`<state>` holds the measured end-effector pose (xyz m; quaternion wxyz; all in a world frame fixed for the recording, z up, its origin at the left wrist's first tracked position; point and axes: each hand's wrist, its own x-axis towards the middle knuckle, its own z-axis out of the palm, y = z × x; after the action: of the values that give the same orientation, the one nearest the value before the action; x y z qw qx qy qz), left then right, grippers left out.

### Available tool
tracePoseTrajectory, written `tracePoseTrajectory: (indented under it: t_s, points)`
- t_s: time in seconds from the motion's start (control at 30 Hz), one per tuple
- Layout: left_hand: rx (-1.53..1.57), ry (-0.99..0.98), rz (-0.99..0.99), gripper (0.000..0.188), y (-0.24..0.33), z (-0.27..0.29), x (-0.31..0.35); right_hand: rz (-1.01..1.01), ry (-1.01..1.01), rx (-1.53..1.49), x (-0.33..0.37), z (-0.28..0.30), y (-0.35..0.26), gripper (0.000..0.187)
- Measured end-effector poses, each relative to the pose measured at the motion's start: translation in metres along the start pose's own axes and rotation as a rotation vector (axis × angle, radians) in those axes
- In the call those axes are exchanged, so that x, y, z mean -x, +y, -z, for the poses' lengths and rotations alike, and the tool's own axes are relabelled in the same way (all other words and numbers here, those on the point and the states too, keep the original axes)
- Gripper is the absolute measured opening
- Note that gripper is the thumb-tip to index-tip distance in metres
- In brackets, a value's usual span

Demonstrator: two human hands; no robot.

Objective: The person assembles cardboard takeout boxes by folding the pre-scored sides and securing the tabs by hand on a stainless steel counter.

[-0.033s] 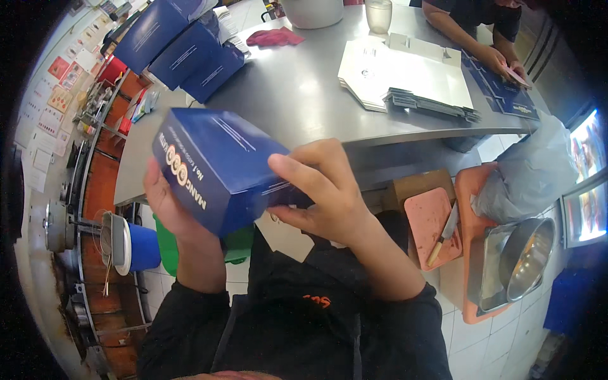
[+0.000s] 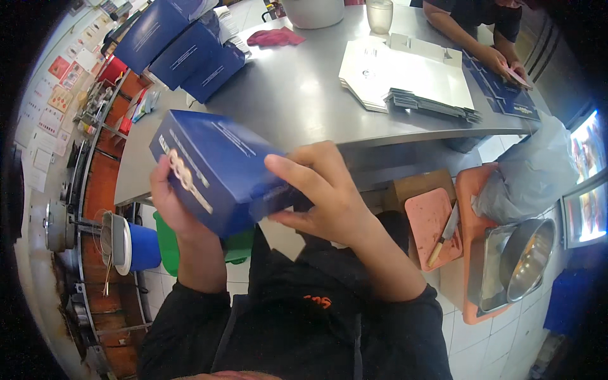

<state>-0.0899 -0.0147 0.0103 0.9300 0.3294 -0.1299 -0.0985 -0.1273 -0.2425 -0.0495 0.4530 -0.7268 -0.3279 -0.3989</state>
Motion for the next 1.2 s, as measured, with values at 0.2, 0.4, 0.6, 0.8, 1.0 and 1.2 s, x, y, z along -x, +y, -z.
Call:
tracePoseTrajectory:
  t_s: [0.2,0.4,0.6,0.8,1.0,1.2]
  points:
    - [-1.164,-0.408,-0.475,0.048,-0.045,0.018,0.024,-0.145,-0.005,-0.3,-0.024,-0.017,-0.03,0.099]
    - [-1.0,-0.592,-0.066,0.068,-0.032,0.029,0.02,0.13,0.103,-0.14,-0.014,-0.024,-0.014,0.044]
    - [0.017,-0.135,0.167,0.044,-0.041,0.041,0.022,0.219,0.05,-0.086,-0.003,-0.027,-0.01,0.032]
    - [-0.021,-0.154,0.064,0.036,-0.056,0.037,0.023,-0.03,0.405,-0.507,0.019,-0.038,-0.012,0.037]
    - [-0.429,-0.166,-0.102,0.035,-0.057,0.029,0.026,-0.073,0.371,-0.398,0.016,-0.037,-0.004,0.042]
    - [-0.47,-0.207,-0.163,0.033,-0.053,0.03,0.03,0.083,0.083,-0.119,0.007,-0.019,0.006,0.043]
